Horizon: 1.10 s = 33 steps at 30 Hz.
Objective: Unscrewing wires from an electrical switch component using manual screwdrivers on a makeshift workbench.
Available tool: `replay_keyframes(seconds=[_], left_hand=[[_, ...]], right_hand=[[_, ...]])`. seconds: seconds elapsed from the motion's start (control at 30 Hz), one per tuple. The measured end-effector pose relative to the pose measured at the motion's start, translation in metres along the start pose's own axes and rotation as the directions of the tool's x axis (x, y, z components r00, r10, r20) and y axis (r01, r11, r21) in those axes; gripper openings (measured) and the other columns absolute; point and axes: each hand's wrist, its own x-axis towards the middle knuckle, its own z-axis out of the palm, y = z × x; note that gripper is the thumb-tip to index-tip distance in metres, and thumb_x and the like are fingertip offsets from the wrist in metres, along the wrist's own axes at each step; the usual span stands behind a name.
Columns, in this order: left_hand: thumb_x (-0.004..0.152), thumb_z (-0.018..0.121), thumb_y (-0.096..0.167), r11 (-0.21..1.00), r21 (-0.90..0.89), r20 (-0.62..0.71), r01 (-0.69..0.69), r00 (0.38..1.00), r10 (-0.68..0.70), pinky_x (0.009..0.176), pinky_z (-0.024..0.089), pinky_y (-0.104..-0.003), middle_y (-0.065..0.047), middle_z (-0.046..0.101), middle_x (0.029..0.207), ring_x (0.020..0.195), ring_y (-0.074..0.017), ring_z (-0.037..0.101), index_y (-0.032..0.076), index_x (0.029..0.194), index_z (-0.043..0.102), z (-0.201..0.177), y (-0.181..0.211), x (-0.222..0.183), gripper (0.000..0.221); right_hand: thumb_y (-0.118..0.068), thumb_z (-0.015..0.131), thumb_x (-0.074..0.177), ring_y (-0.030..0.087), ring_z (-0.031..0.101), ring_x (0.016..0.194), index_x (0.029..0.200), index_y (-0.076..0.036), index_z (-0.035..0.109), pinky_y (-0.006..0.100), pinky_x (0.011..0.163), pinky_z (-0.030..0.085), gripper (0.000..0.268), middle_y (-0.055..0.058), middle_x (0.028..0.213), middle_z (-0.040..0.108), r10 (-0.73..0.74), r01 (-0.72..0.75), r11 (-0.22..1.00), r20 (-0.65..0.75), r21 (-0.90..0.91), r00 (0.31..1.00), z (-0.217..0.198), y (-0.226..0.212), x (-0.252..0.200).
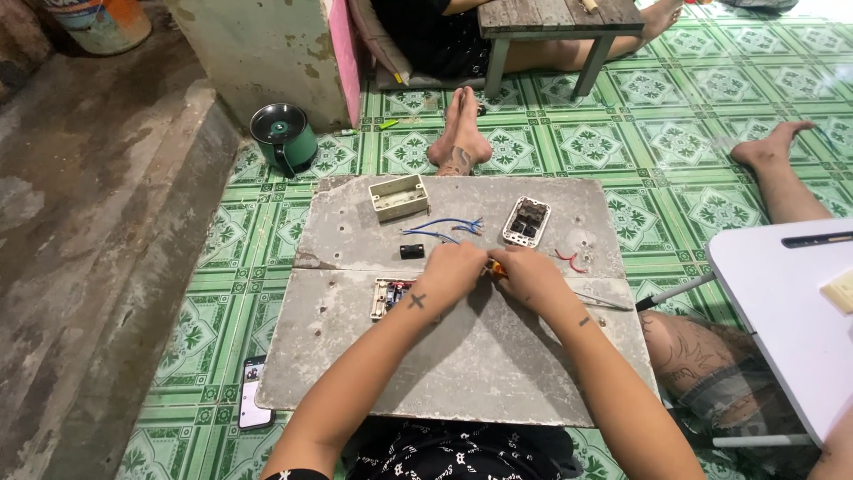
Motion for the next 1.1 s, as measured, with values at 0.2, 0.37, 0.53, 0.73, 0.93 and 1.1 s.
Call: replay_keyframes(seconds=[0.2,0.37,0.53,0.73,0.93,1.1], left_hand=[[0.086,0.065,0.01,0.996,0.006,0.03,0.094,0.995,-0.095,0.068,0.06,-0.053,-0.013,0.071,0.078,0.081,-0.0384,0.076,0.01,0.087,0.07,-0.009,-0.027,0.019,0.005],[0.085,0.069,0.019,0.991,-0.074,0.096,0.114,0.99,-0.107,0.078,0.058,-0.058,-0.018,0.071,0.089,0.091,-0.043,0.074,0.01,0.098,0.073,-0.059,-0.018,0.022,0.016],[0.09,0.059,0.024,0.879,-0.422,0.223,0.222,0.965,-0.136,0.094,0.054,-0.059,-0.016,0.076,0.102,0.11,-0.0452,0.068,0.02,0.102,0.077,-0.134,0.007,-0.011,0.022],[0.086,0.068,0.018,0.634,-0.746,0.197,0.203,0.977,-0.081,0.08,0.059,-0.041,-0.012,0.078,0.105,0.086,-0.0282,0.076,0.016,0.109,0.077,-0.151,0.008,-0.027,0.024],[0.085,0.073,0.016,0.568,-0.803,0.137,0.181,0.983,-0.12,0.076,0.06,-0.039,-0.012,0.079,0.103,0.086,-0.0263,0.076,0.013,0.108,0.078,-0.135,-0.007,-0.029,0.024],[0.084,0.081,0.013,0.598,-0.801,-0.197,-0.014,0.95,-0.242,0.063,0.058,-0.029,-0.008,0.078,0.097,0.072,-0.0175,0.068,0.017,0.114,0.077,-0.109,-0.047,-0.029,0.031]], right_hand=[[-0.017,0.072,0.084,0.038,0.076,0.091,0.116,-0.018,0.069,0.048,0.078,0.064,0.032,0.011,0.106,0.072,-0.008,0.01,0.999,-0.052,0.032,0.999,0.0,-0.008,-0.001],[-0.013,0.072,0.083,0.037,0.075,0.088,0.112,-0.016,0.068,0.047,0.075,0.063,0.03,0.01,0.102,0.071,-0.046,0.048,0.999,-0.108,0.016,0.993,0.008,-0.008,-0.003],[-0.013,0.075,0.083,0.035,0.075,0.087,0.108,-0.012,0.065,0.044,0.074,0.063,0.027,0.009,0.099,0.068,-0.106,0.118,0.993,-0.252,0.031,0.962,-0.003,-0.014,-0.016],[-0.018,0.073,0.084,0.033,0.073,0.08,0.114,-0.019,0.064,0.043,0.066,0.06,0.032,0.004,0.09,0.064,-0.179,0.24,0.97,-0.562,0.034,0.808,-0.018,-0.016,-0.025],[-0.019,0.073,0.088,0.03,0.072,0.079,0.109,-0.023,0.067,0.038,0.067,0.059,0.022,0.001,0.088,0.066,-0.177,0.278,0.959,-0.644,0.059,0.744,-0.029,-0.028,-0.03],[-0.007,0.077,0.083,0.023,0.069,0.074,0.103,-0.017,0.076,0.033,0.069,0.057,0.022,0.001,0.089,0.07,-0.06,0.552,0.756,-0.802,0.352,0.595,-0.07,-0.036,-0.042]])
